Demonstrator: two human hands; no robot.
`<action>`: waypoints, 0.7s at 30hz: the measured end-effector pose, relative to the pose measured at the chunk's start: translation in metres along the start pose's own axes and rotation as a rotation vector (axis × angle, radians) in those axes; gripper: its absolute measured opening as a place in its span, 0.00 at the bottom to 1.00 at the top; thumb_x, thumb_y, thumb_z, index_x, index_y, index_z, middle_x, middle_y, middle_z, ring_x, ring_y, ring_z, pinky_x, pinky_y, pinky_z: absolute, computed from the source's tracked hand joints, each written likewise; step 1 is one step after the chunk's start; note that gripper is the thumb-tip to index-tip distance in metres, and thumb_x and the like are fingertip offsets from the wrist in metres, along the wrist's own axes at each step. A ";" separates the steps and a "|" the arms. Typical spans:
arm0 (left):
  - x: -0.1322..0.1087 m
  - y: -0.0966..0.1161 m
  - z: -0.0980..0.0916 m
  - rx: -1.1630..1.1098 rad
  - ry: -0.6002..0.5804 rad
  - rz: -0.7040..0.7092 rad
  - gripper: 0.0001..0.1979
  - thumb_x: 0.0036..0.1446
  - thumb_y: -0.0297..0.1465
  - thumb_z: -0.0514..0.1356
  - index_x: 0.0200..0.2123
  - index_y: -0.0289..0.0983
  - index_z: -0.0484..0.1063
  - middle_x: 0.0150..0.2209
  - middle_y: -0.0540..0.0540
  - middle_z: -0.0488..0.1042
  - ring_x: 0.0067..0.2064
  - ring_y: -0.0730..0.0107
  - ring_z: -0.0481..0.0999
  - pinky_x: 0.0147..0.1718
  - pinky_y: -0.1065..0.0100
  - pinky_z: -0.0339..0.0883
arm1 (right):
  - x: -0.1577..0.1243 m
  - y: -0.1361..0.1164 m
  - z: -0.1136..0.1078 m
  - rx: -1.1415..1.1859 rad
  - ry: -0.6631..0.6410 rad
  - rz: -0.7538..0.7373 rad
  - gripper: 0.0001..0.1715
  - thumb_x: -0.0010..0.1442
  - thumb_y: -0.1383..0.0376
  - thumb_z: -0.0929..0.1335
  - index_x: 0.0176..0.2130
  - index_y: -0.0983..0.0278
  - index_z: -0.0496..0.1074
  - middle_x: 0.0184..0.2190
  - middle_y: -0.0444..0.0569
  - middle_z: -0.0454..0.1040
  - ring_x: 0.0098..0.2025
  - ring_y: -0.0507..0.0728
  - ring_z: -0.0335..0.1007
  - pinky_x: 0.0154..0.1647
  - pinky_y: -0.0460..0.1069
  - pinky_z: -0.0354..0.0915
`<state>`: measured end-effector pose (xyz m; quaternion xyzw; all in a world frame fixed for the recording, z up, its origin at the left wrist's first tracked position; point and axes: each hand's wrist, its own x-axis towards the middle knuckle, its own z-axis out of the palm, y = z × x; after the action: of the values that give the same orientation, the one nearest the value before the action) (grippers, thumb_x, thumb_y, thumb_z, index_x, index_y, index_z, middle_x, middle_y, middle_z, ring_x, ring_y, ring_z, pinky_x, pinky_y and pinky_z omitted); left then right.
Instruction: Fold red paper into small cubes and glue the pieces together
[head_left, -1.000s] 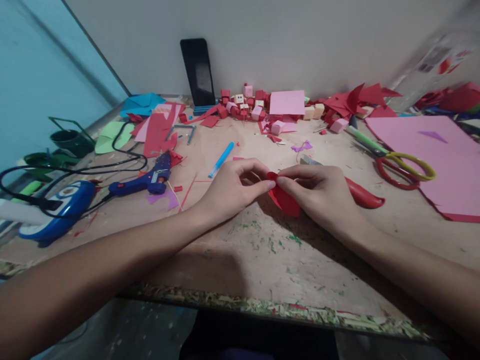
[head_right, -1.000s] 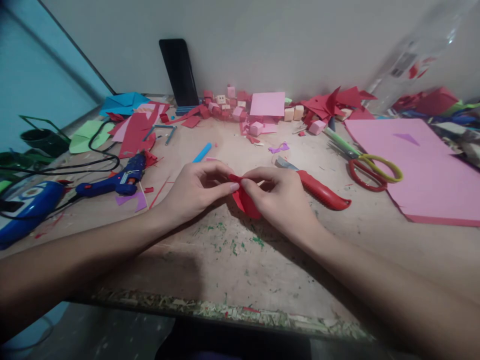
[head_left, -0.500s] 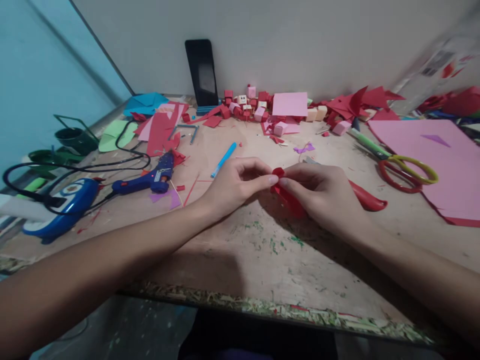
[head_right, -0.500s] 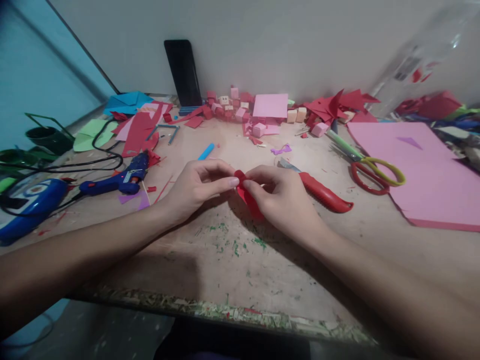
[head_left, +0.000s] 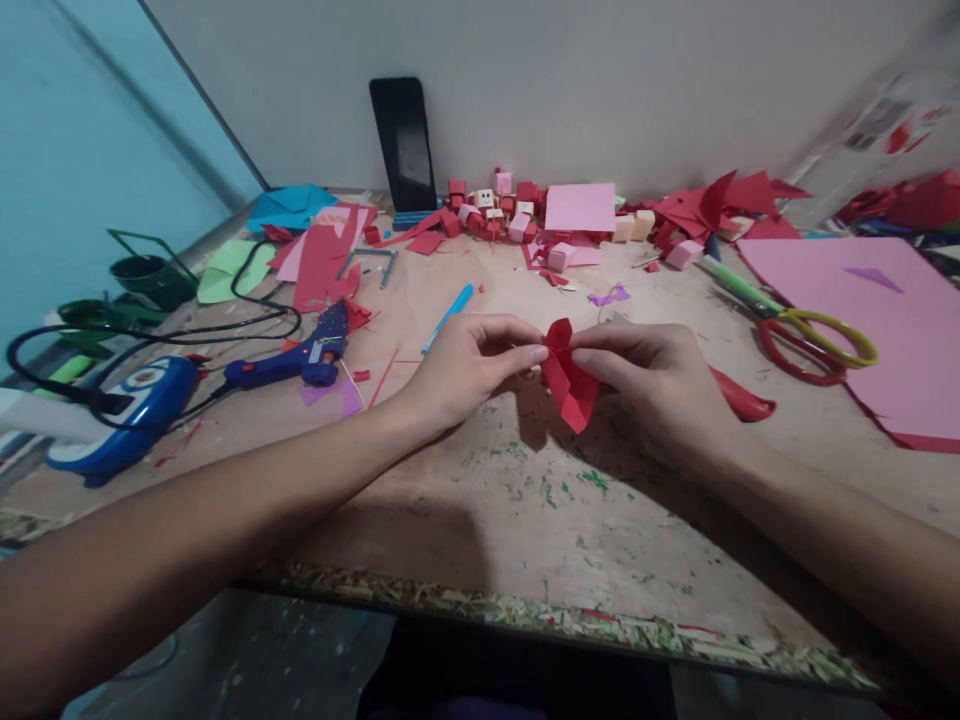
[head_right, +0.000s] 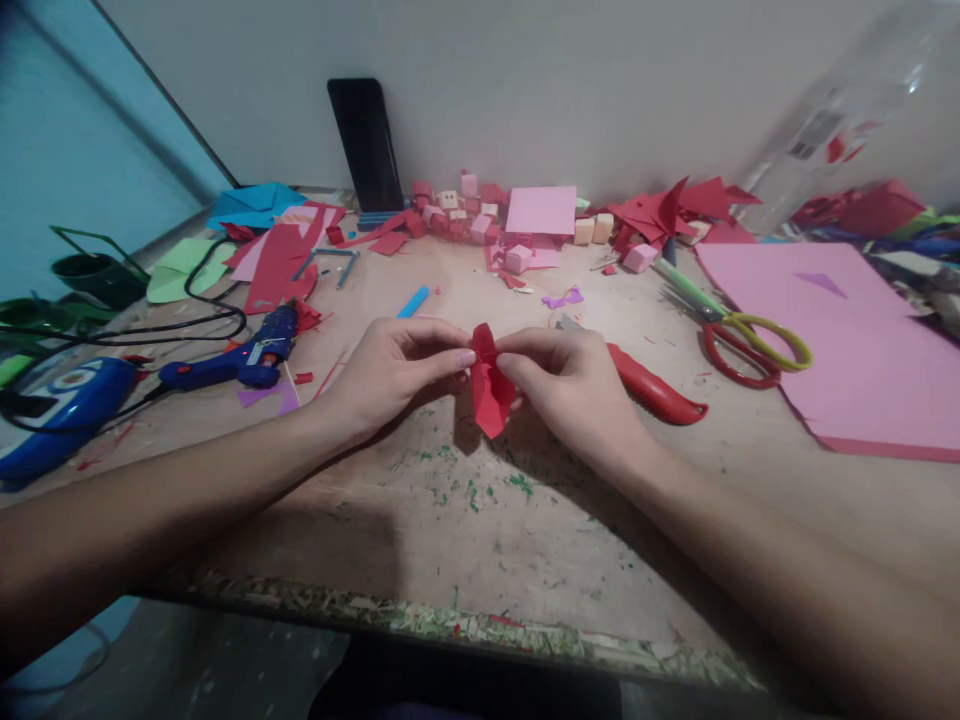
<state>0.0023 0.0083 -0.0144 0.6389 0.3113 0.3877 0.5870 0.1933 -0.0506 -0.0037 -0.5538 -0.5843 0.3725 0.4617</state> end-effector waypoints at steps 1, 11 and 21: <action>0.000 0.000 0.000 -0.005 0.001 -0.014 0.05 0.55 0.30 0.70 0.34 0.34 0.83 0.34 0.47 0.81 0.35 0.72 0.77 0.36 0.71 0.70 | 0.001 0.002 -0.001 0.050 -0.012 0.027 0.08 0.61 0.64 0.73 0.33 0.60 0.85 0.30 0.47 0.84 0.30 0.57 0.78 0.32 0.50 0.73; -0.002 0.004 -0.001 0.006 0.011 -0.044 0.06 0.54 0.31 0.70 0.34 0.34 0.82 0.34 0.45 0.82 0.32 0.69 0.78 0.33 0.68 0.72 | 0.004 0.003 -0.001 0.445 -0.101 0.305 0.10 0.55 0.60 0.80 0.37 0.63 0.85 0.30 0.50 0.83 0.27 0.56 0.77 0.29 0.50 0.74; -0.001 0.004 -0.001 -0.199 0.026 -0.126 0.06 0.52 0.28 0.72 0.34 0.34 0.82 0.33 0.48 0.81 0.34 0.72 0.79 0.35 0.70 0.74 | 0.008 0.004 -0.003 0.576 -0.182 0.330 0.11 0.53 0.61 0.81 0.37 0.61 0.86 0.30 0.49 0.84 0.27 0.56 0.79 0.31 0.51 0.76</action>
<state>0.0007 0.0070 -0.0106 0.5516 0.3184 0.3875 0.6665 0.1979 -0.0428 -0.0057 -0.4524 -0.3963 0.6396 0.4787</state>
